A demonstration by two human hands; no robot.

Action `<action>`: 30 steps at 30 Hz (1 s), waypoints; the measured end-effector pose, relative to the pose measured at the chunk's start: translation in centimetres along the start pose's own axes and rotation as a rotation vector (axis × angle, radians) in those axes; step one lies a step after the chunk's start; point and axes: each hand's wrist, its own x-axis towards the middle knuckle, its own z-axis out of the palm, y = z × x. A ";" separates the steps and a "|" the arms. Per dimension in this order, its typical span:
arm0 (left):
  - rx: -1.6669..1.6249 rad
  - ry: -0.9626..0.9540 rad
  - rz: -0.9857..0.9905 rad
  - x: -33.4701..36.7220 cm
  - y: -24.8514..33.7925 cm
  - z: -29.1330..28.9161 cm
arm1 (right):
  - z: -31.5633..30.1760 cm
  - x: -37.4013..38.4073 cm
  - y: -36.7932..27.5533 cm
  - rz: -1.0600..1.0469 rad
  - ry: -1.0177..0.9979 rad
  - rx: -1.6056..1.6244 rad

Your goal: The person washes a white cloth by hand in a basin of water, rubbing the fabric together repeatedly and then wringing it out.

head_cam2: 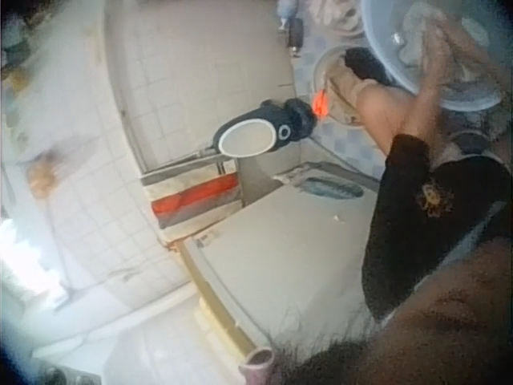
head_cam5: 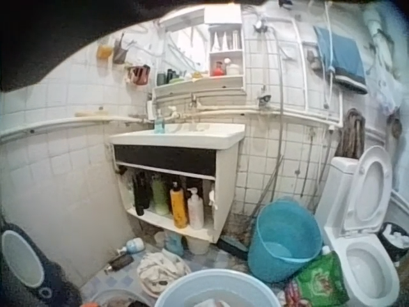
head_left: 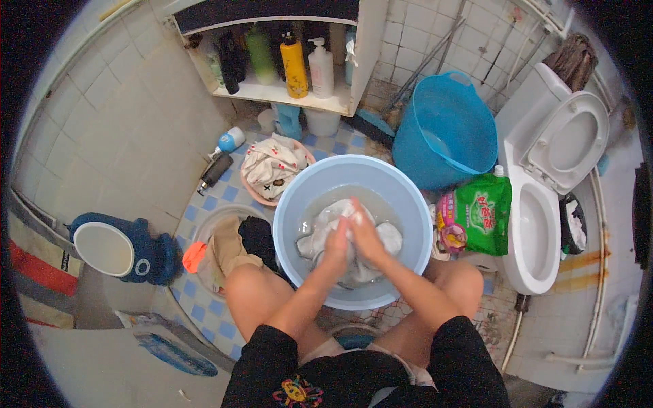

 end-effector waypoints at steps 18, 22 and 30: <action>-0.338 -0.413 -0.130 -2.1 3.5 -0.1 | -6.1 2.3 2.0 0.611 0.125 0.726; -0.214 -0.207 0.032 1.0 2.8 -2.1 | -4.3 0.8 -0.3 0.258 0.045 0.286; 0.029 -0.271 0.118 -2.4 1.8 1.3 | -2.8 0.0 -1.6 0.037 0.077 0.153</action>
